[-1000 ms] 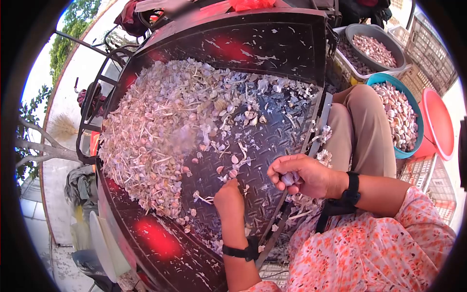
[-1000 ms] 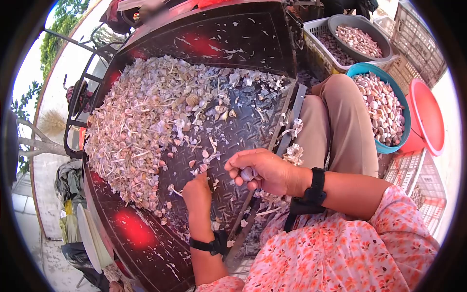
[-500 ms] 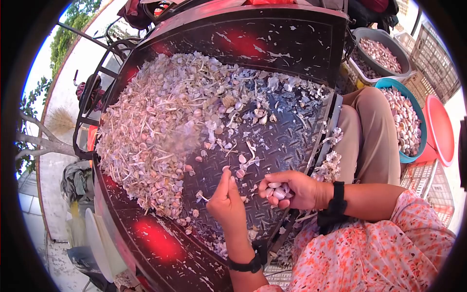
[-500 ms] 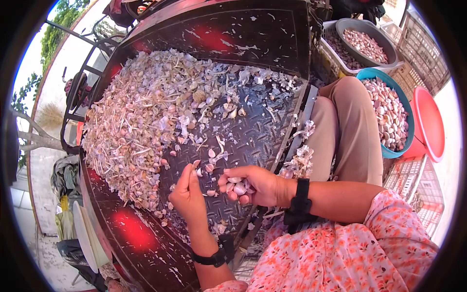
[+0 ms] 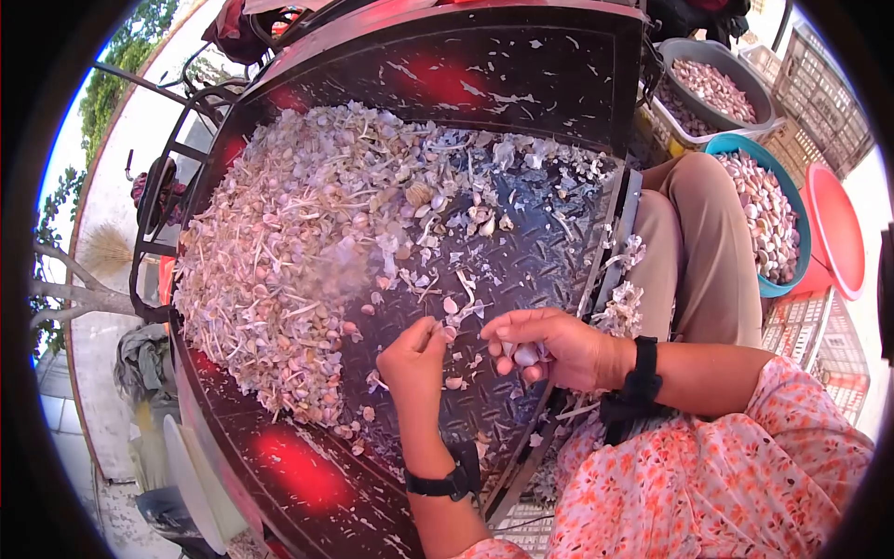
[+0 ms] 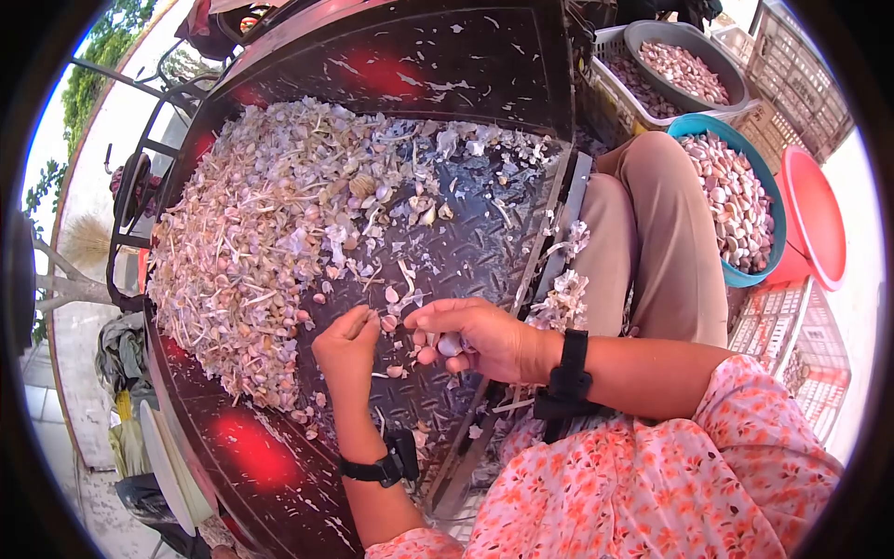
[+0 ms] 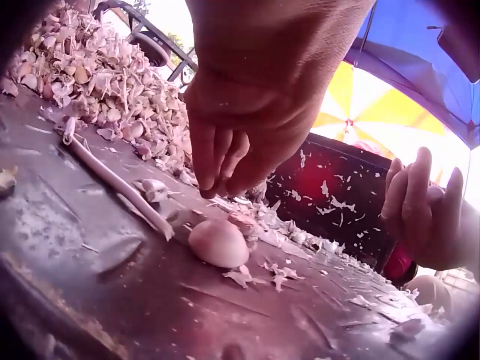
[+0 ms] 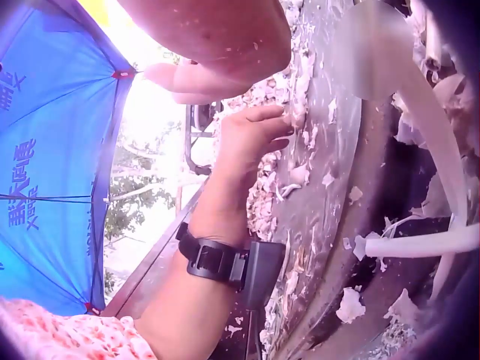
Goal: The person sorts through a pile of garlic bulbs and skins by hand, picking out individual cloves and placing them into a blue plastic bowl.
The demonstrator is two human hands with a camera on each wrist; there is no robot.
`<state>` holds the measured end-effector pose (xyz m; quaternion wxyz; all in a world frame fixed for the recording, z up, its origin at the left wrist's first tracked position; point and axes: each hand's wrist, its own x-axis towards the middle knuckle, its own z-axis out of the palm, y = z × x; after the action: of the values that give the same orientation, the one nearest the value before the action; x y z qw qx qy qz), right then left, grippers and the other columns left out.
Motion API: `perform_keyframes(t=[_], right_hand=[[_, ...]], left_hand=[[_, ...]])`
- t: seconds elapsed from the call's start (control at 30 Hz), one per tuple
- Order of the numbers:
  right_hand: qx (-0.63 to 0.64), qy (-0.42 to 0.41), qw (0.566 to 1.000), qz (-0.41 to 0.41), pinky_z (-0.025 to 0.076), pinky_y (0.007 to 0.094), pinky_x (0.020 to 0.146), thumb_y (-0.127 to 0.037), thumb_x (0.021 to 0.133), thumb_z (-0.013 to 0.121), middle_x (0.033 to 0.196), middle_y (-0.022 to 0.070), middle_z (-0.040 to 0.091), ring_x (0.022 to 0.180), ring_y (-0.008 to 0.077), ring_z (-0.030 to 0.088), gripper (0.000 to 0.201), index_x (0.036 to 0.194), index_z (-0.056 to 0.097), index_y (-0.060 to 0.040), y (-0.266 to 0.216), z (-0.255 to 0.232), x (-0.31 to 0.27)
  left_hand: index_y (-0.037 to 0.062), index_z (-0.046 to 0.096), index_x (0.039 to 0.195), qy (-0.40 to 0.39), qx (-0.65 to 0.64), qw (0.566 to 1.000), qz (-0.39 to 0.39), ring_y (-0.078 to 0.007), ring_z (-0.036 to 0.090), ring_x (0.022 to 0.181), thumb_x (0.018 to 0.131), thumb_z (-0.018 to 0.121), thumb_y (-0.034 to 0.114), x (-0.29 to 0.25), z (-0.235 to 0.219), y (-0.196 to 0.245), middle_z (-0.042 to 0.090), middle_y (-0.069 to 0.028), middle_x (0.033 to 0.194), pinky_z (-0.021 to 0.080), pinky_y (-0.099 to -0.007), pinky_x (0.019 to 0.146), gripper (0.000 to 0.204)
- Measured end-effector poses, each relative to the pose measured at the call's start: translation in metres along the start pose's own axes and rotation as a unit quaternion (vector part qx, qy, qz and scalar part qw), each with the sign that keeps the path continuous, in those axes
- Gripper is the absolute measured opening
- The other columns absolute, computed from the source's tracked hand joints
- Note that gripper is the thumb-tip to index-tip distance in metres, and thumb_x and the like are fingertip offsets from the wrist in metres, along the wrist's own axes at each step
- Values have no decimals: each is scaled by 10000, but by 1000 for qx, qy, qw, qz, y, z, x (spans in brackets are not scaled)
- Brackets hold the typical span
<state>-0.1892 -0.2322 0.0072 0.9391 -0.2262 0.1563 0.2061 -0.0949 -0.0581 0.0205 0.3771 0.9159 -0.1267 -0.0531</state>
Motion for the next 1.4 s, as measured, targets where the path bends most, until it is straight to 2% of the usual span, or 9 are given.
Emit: perform_keyframes(t=[0.2, 0.37, 0.83, 0.93, 1.03, 1.1, 1.17, 1.3, 1.4], right_hand=[[22, -9, 1000, -9, 465, 206, 513, -190, 943, 426, 985, 119, 624, 791, 155, 627, 320, 1165, 510, 24, -2, -6, 0], [-28, 21, 999, -27, 489, 202, 551, -72, 873, 516, 1021, 141, 623, 810, 163, 648, 346, 1200, 477, 37, -2, -8, 9], [-109, -1, 994, -12, 460, 200, 490, -89, 877, 526, 920, 94, 647, 714, 121, 635, 235, 1090, 560, 1, 3, -5, 20], [-93, -12, 996, -10, 459, 197, 487, -86, 879, 516, 921, 93, 646, 705, 124, 635, 235, 1093, 561, -1, 2, -4, 14], [-69, -31, 997, -1, 459, 198, 481, -127, 895, 504, 934, 97, 640, 736, 135, 637, 249, 1103, 554, 0, -3, -2, 5], [-23, -43, 999, 19, 453, 202, 467, -153, 903, 496, 946, 105, 633, 758, 143, 637, 263, 1109, 550, 2, -7, 1, -1], [73, -58, 994, 50, 414, 203, 415, -206, 917, 483, 965, 132, 605, 758, 163, 617, 287, 1100, 541, 7, -4, 5, -4], [112, -102, 986, 64, 374, 180, 393, -191, 916, 482, 911, 132, 584, 659, 155, 560, 240, 1032, 546, 9, 0, 0, -3], [93, -95, 989, 62, 376, 180, 395, -184, 915, 480, 881, 118, 584, 657, 152, 568, 221, 1007, 550, 4, -1, -2, -7]], left_hand=[[-88, 637, 944, 7, -465, 885, 5, -219, 639, 730, 780, 593, -91, -65, -16, 72, 647, -172, 825, 512, -280, 692, 169], [-10, 582, 1099, -325, -746, 527, 245, -352, 653, 836, 745, 672, 17, -111, -22, 93, 625, -248, 1002, 559, -388, 651, 365], [-80, 619, 920, -498, -564, 444, 486, -419, 643, 824, 813, 587, -19, -83, -30, 124, 623, -268, 970, 546, -443, 668, 127], [-87, 613, 918, -369, -632, 529, 428, -427, 639, 834, 820, 576, -23, -95, -32, 113, 612, -279, 1000, 545, -472, 672, 123], [-91, 607, 932, -452, -553, 470, 519, -436, 635, 838, 825, 566, -17, -78, -34, 112, 605, -288, 1015, 545, -480, 655, 136], [-83, 622, 925, -216, -367, 792, 437, -368, 648, 834, 784, 626, 1, -92, -34, 100, 622, -273, 981, 531, -407, 693, 165], [-76, 637, 918, 64, -108, 957, 263, -300, 661, 830, 743, 686, 20, -99, -30, 88, 640, -258, 948, 518, -335, 732, 206], [-42, 631, 1006, 88, 58, 994, 31, -301, 658, 868, 837, 567, 55, -29, -9, 17, 640, -215, 1003, 512, -323, 750, 205], [-16, 633, 994, 19, 305, 947, 103, -315, 652, 830, 855, 533, 104, -6, 17, -9, 641, -210, 968, 512, -370, 709, 209]])
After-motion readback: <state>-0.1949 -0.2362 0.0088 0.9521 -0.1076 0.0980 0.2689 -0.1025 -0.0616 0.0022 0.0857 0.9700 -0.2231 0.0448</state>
